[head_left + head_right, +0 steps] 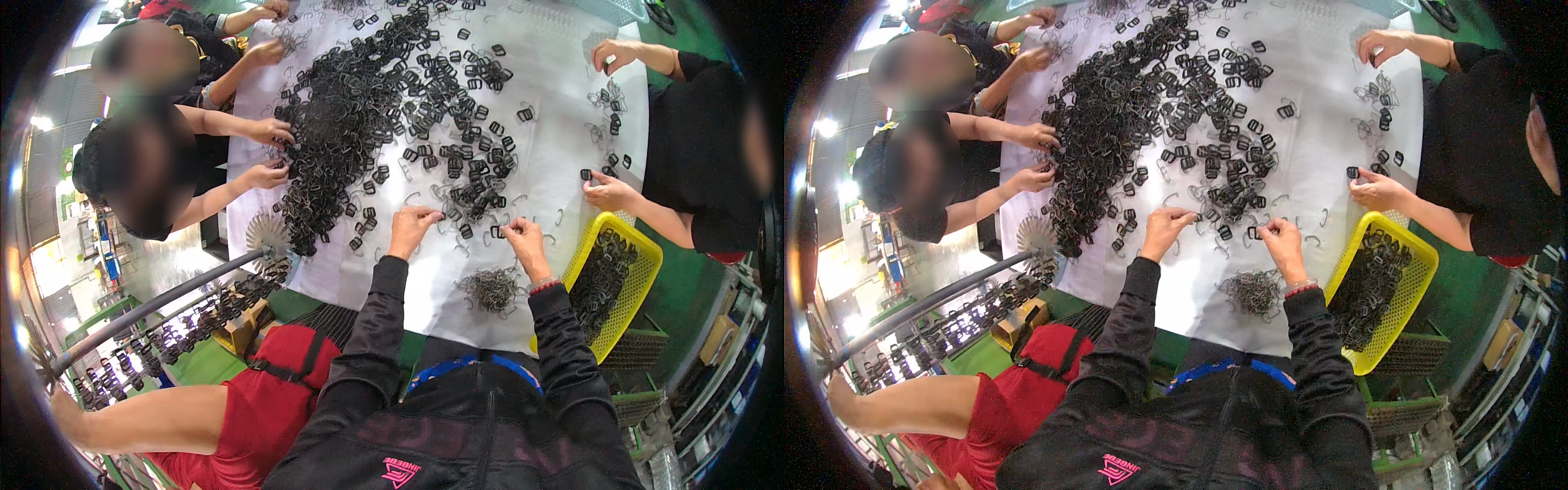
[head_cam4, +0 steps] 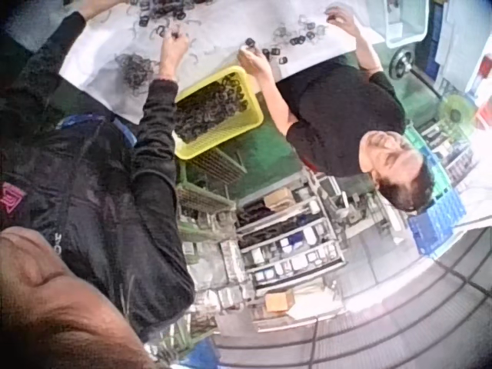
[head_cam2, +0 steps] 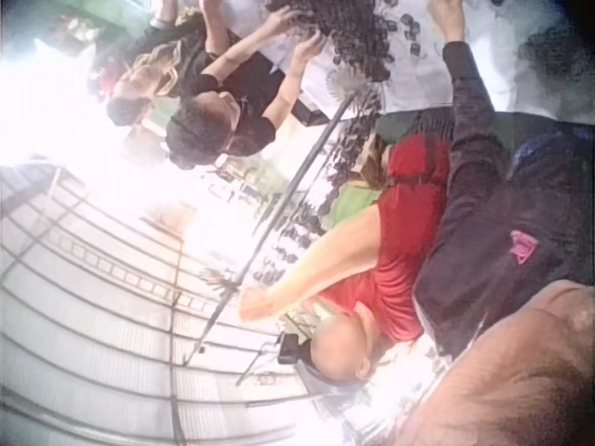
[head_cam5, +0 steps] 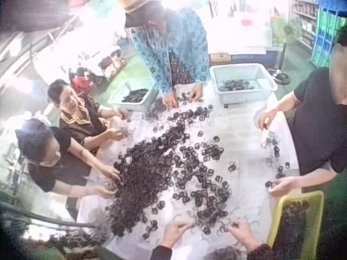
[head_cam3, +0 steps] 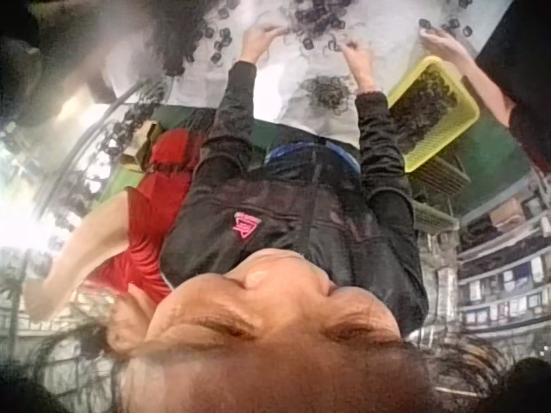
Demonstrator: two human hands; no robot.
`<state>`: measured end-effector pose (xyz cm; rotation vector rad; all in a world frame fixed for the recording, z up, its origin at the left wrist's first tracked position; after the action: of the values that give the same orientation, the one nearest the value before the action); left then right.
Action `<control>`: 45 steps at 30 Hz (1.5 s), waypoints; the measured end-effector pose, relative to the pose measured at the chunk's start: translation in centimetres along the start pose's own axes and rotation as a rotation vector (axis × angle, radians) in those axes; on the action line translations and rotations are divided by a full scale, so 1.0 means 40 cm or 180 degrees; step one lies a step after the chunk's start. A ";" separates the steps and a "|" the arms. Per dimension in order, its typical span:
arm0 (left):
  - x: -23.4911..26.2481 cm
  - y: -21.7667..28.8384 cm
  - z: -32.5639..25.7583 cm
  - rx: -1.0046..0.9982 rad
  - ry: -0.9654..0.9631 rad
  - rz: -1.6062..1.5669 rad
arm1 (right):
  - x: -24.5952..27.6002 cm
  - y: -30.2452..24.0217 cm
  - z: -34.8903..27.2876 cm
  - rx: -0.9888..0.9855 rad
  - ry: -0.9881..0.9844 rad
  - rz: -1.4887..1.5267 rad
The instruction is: The person sits at a table with several others and repeatedly picks small black plastic components and metal wire loops from a white sheet, then joins them by hand. The assembled units are placed into a yellow basket while coworkers perform similar actions around the table.
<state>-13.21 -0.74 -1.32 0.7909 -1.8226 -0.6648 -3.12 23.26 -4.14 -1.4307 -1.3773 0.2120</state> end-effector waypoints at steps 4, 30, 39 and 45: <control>0.004 0.001 0.003 0.0429 0.0038 -0.0535 | 0.026 -0.049 -0.004 -0.0779 -0.0350 0.0621; 0.125 0.079 0.009 0.0573 -0.1370 -0.4495 | 0.034 -0.158 -0.111 -0.2269 -0.2263 0.3652; 0.105 0.084 0.015 0.1398 -0.1235 -0.3349 | 0.012 -0.115 -0.183 -0.2441 -0.2113 0.2925; 0.055 0.148 -0.047 0.1007 -0.1494 -0.1984 | -0.017 -0.182 -0.135 -0.1741 -0.1457 0.2655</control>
<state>-13.38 1.17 4.98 1.5521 -2.1387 -1.0361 -3.73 17.88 3.15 -2.4937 -1.1443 0.7816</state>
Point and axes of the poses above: each hand's wrist, its own z-axis towards the middle knuckle, its own x-axis out of the back of the hand, y = z × x, the point moved 1 cm from there along z, towards the middle knuckle, and after that the axes turned 13 degrees about y, right-handed, at the moved point
